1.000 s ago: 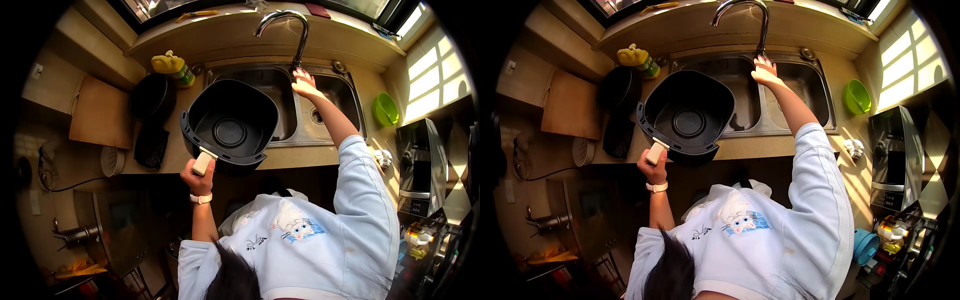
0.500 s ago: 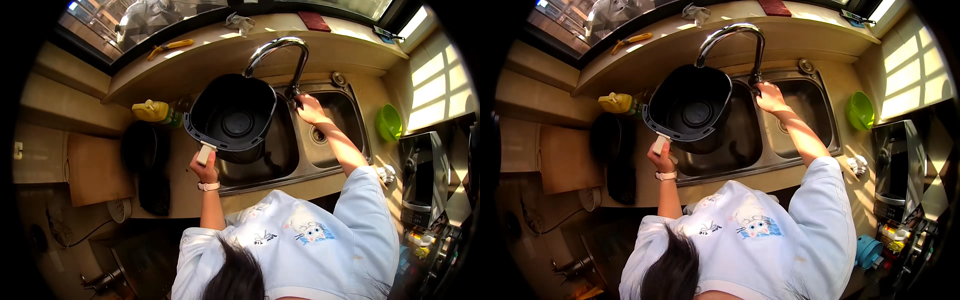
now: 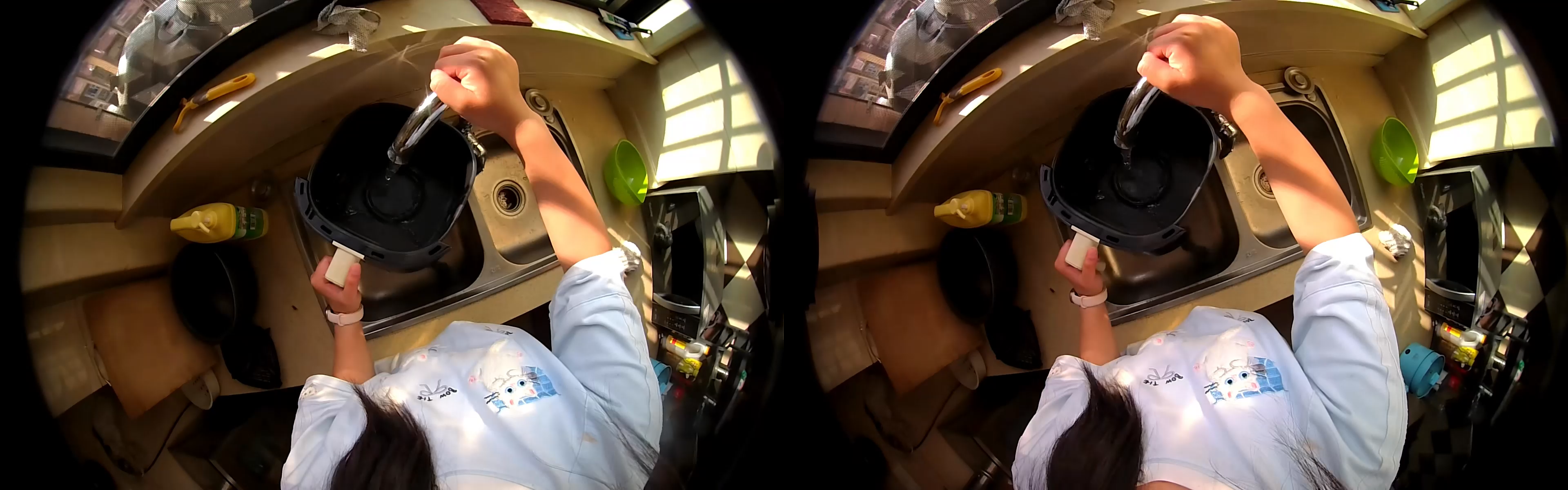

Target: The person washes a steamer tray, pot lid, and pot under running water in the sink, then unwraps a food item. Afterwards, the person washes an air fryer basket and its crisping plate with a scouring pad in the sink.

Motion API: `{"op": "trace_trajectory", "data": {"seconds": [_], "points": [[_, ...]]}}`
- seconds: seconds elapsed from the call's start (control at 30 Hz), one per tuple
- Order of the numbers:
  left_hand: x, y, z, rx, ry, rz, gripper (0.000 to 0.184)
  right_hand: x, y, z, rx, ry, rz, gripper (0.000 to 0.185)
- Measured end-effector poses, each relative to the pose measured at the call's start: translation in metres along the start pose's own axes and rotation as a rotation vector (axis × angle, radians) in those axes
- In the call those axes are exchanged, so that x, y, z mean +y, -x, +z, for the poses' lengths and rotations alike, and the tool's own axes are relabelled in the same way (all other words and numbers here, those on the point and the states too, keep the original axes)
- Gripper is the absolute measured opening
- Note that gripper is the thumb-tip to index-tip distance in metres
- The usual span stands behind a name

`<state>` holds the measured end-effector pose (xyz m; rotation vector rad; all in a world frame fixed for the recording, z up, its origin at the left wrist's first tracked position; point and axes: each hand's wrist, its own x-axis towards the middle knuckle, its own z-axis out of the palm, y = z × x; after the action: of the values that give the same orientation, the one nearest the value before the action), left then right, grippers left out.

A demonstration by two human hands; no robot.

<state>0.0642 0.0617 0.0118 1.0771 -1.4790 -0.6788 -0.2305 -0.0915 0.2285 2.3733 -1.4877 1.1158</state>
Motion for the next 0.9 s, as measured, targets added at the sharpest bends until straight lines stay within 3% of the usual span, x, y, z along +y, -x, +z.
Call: {"op": "trace_trajectory", "data": {"seconds": [0.07,0.17,0.2,0.23,0.27,0.37,0.43,0.53,0.7,0.83,0.9], "points": [[0.009,0.001,-0.002,-0.026,-0.083,0.119,0.045,0.007,0.009,-0.012,-0.12,-0.052,-0.082,0.019],[0.025,0.012,-0.005,0.011,-0.032,0.103,0.048,0.018,0.021,-0.028,-0.276,-0.106,-0.145,0.016],[0.041,0.009,0.001,0.049,0.013,-0.003,0.04,0.014,0.02,-0.029,-0.279,-0.107,-0.148,0.016],[0.059,0.007,0.007,0.087,0.056,-0.112,0.04,0.007,0.018,-0.029,-0.195,-0.159,-0.149,0.015],[0.075,0.008,0.018,0.136,0.027,-0.05,0.039,0.002,0.016,-0.028,-0.108,-0.21,-0.151,0.017],[0.074,0.023,0.026,0.014,-0.064,-0.158,0.035,0.006,0.014,-0.023,-0.08,-0.179,-0.153,0.019],[0.082,0.019,0.029,0.064,-0.149,-0.173,0.032,0.009,0.013,-0.023,-0.051,-0.184,-0.152,0.021],[0.071,0.035,0.021,0.097,-0.04,-0.265,0.032,0.01,0.013,-0.018,-0.006,-0.152,-0.146,0.02],[0.083,0.027,0.033,0.059,-0.346,-0.096,0.033,0.011,0.012,-0.009,0.045,-0.11,-0.117,0.019],[0.081,0.016,0.028,0.11,-0.18,-0.23,0.031,0.01,0.013,-0.009,0.074,-0.16,-0.136,0.018],[0.086,0.022,0.023,0.16,-0.093,-0.202,0.029,0.01,0.016,-0.01,0.066,-0.142,-0.12,0.018]]}}
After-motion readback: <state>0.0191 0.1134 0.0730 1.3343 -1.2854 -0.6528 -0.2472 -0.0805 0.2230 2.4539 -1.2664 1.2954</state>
